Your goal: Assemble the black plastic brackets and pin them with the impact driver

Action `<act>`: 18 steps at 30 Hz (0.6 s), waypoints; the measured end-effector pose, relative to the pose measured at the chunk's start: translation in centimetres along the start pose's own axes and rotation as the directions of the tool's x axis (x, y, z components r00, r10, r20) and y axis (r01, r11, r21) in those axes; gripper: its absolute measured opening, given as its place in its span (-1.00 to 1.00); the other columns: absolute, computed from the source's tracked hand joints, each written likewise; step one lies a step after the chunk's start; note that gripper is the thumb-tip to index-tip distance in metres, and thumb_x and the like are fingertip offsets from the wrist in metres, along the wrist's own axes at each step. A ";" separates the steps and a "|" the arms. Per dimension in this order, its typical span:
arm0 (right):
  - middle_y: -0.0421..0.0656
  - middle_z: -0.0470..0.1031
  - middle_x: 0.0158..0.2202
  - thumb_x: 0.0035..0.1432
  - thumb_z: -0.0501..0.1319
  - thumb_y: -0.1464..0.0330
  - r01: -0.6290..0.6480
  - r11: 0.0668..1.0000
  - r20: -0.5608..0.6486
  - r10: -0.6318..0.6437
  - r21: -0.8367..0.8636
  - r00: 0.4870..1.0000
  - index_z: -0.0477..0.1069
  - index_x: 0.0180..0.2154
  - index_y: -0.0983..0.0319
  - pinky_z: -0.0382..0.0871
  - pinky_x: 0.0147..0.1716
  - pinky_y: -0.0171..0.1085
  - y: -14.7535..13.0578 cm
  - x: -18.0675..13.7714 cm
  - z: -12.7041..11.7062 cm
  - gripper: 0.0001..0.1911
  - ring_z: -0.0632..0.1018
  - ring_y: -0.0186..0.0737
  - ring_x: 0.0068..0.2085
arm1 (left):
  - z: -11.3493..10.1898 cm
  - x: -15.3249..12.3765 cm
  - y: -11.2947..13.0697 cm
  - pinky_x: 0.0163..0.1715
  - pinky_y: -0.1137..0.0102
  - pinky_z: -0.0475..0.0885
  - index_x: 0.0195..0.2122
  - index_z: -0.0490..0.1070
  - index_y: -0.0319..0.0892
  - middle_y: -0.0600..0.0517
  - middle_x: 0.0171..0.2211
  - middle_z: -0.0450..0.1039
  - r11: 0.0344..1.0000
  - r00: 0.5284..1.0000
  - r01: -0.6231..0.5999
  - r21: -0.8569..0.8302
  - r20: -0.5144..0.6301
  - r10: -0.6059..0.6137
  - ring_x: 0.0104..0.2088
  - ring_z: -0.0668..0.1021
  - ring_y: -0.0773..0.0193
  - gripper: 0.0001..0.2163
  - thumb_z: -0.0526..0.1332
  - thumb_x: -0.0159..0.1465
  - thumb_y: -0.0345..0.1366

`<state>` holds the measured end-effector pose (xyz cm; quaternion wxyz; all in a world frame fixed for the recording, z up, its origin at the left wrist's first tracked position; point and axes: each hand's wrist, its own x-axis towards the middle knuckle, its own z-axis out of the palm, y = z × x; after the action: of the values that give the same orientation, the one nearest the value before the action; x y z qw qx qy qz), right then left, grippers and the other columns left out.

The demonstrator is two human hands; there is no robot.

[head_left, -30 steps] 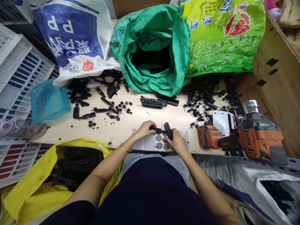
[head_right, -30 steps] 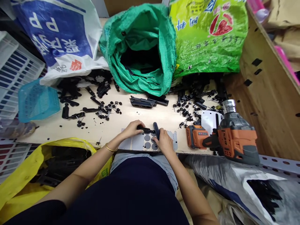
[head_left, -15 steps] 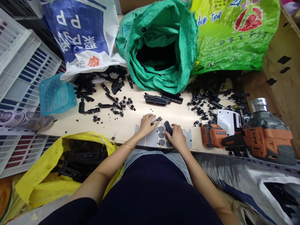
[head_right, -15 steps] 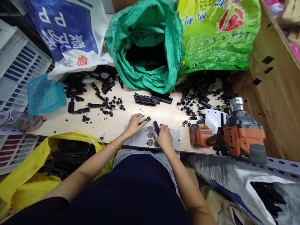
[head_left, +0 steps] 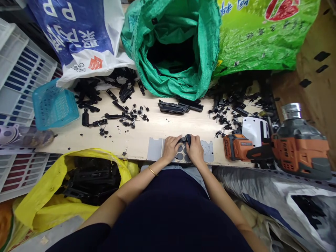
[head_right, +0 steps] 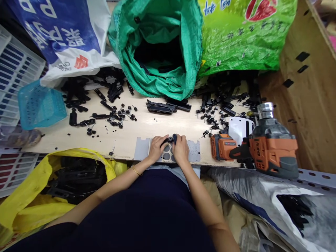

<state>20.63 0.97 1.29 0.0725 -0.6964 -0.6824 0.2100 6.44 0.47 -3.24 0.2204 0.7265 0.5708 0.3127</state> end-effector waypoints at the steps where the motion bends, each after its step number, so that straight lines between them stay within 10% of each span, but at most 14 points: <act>1: 0.03 0.30 -0.10 0.19 0.05 0.41 0.016 1.000 0.012 -0.016 0.010 1.000 0.25 0.08 0.28 0.33 -0.25 -0.20 0.1 0.1 0.1 -0.60 0.41 -0.06 -0.12 | 0.0 0.2 0.0 -0.11 0.25 0.39 -0.01 0.41 -0.14 0.00 -0.29 0.50 1.000 1.000 0.002 0.006 0.005 -0.002 -0.24 0.48 0.23 -0.75 0.15 0.29 -0.33; 18: 0.01 0.30 -0.16 0.12 0.05 0.43 0.091 0.976 -0.036 -0.085 0.200 0.996 0.30 0.05 0.31 0.29 -0.02 -0.15 1.1 0.3 0.9 -0.57 0.37 -0.05 -0.07 | 0.2 1.5 -0.1 -0.26 0.38 0.37 -0.05 0.46 -0.12 0.01 -0.37 0.35 0.996 0.999 0.041 0.074 -0.016 -0.040 -0.29 0.42 0.26 -0.77 0.12 0.32 -0.26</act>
<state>21.29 1.00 -0.04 0.1611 -0.6575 -0.6867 0.2650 6.72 1.99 -3.15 0.1956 0.7202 0.5982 0.2919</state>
